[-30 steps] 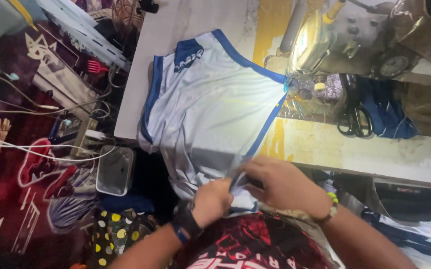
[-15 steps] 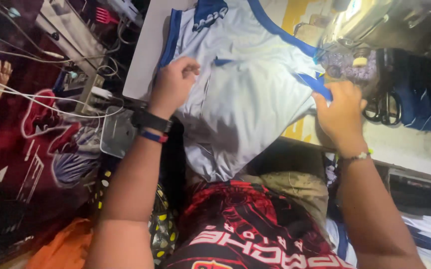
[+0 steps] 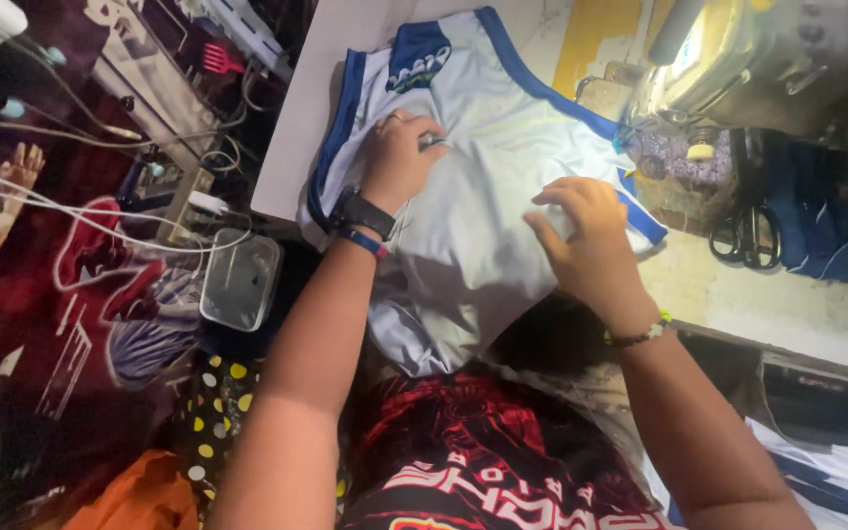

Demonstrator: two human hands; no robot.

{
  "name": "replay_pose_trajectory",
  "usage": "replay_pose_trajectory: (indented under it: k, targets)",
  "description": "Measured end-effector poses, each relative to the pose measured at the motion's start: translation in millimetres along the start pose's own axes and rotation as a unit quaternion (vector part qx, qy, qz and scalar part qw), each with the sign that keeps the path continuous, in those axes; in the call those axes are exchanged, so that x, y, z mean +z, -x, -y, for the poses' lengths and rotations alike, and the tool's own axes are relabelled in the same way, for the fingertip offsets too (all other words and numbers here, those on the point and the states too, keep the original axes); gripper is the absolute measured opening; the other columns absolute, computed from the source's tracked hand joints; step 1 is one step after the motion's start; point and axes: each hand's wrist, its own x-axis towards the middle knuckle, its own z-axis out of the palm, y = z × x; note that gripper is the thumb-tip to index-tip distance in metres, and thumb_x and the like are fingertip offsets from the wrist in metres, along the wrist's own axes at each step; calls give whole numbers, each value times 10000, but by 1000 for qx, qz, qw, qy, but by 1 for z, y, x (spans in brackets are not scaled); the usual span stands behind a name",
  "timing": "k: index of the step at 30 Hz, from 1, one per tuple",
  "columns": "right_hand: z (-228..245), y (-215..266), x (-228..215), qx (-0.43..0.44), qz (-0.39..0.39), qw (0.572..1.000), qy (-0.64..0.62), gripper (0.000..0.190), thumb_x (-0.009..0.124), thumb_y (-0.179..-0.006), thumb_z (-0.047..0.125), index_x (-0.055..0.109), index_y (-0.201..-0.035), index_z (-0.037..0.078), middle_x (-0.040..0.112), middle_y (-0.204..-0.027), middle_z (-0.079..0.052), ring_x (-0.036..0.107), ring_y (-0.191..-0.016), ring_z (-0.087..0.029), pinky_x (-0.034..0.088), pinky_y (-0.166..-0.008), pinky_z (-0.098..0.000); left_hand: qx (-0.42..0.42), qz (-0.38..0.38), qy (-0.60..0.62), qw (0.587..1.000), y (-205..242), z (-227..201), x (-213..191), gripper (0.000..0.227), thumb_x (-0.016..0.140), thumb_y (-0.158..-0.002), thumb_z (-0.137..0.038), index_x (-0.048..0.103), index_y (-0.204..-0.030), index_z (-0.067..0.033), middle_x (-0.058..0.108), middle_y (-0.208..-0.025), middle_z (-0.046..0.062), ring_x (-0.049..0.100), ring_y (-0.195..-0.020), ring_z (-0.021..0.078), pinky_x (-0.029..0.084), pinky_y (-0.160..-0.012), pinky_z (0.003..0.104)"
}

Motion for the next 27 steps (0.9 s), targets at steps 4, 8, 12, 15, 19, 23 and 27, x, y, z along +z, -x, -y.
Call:
replay_pose_trajectory:
  k: [4, 8, 12, 15, 19, 23, 27]
  targets:
    - [5, -3, -5, 13, 6, 1000, -25, 146, 767, -953, 246, 692, -1051, 168, 680, -1076, -30, 648, -1084, -298, 454, -861, -383, 22, -41, 167, 985, 14, -33, -38, 109, 800, -869, -191, 721, -942, -182, 703, -908, 56, 726, -901, 312, 570, -832, 393]
    - [21, -13, -12, -10, -34, 990, -138, 236, 772, -952, 158, 674, -1147, 68, 681, -1117, -128, 657, -1063, -365, 500, -894, -434, -56, 10, 297, 953, 41, -85, -85, 90, 751, -904, -140, 735, -992, -135, 761, -925, 90, 750, -917, 242, 580, -842, 353]
    - [44, -24, -4, -3, -56, 977, -204, 492, 873, -865, 138, 635, -1286, 48, 658, -1185, -111, 675, -1026, -290, 525, -845, -378, -72, 112, 363, 922, 57, -145, -121, 151, 780, -867, -182, 748, -990, -102, 793, -941, 82, 767, -924, 188, 602, -860, 343]
    - [38, -15, 2, 33, -57, 977, -201, 214, 859, -890, 141, 774, -1085, 121, 750, -940, -2, 729, -853, -188, 548, -757, -273, -149, 114, 428, 884, 59, -148, -112, 183, 872, -764, -145, 747, -885, -88, 770, -755, 25, 723, -724, 76, 617, -666, 246]
    - [33, -11, -8, 53, -84, 979, -178, 99, 854, -911, 108, 797, -969, 165, 760, -843, 3, 674, -706, -149, 533, -632, -244, -204, 105, 536, 813, 61, -149, -95, 301, 935, -672, -90, 713, -864, -26, 745, -747, 42, 711, -689, 84, 621, -641, 231]
    - [34, -7, -18, 48, -107, 974, -191, 107, 863, -914, 73, 792, -924, 152, 764, -856, 3, 626, -675, -169, 535, -635, -256, -212, 124, 633, 734, 67, -160, -98, 263, 855, -820, -67, 721, -1028, 22, 761, -824, 107, 766, -756, 177, 674, -681, 313]
    - [28, -3, -20, 88, -120, 954, -262, 108, 859, -908, 48, 773, -936, 108, 745, -849, -33, 596, -681, -142, 516, -651, -277, -131, 119, 597, 782, 70, -172, -108, 419, 881, -790, -37, 732, -1181, -10, 764, -935, 76, 736, -885, 122, 667, -784, 288]
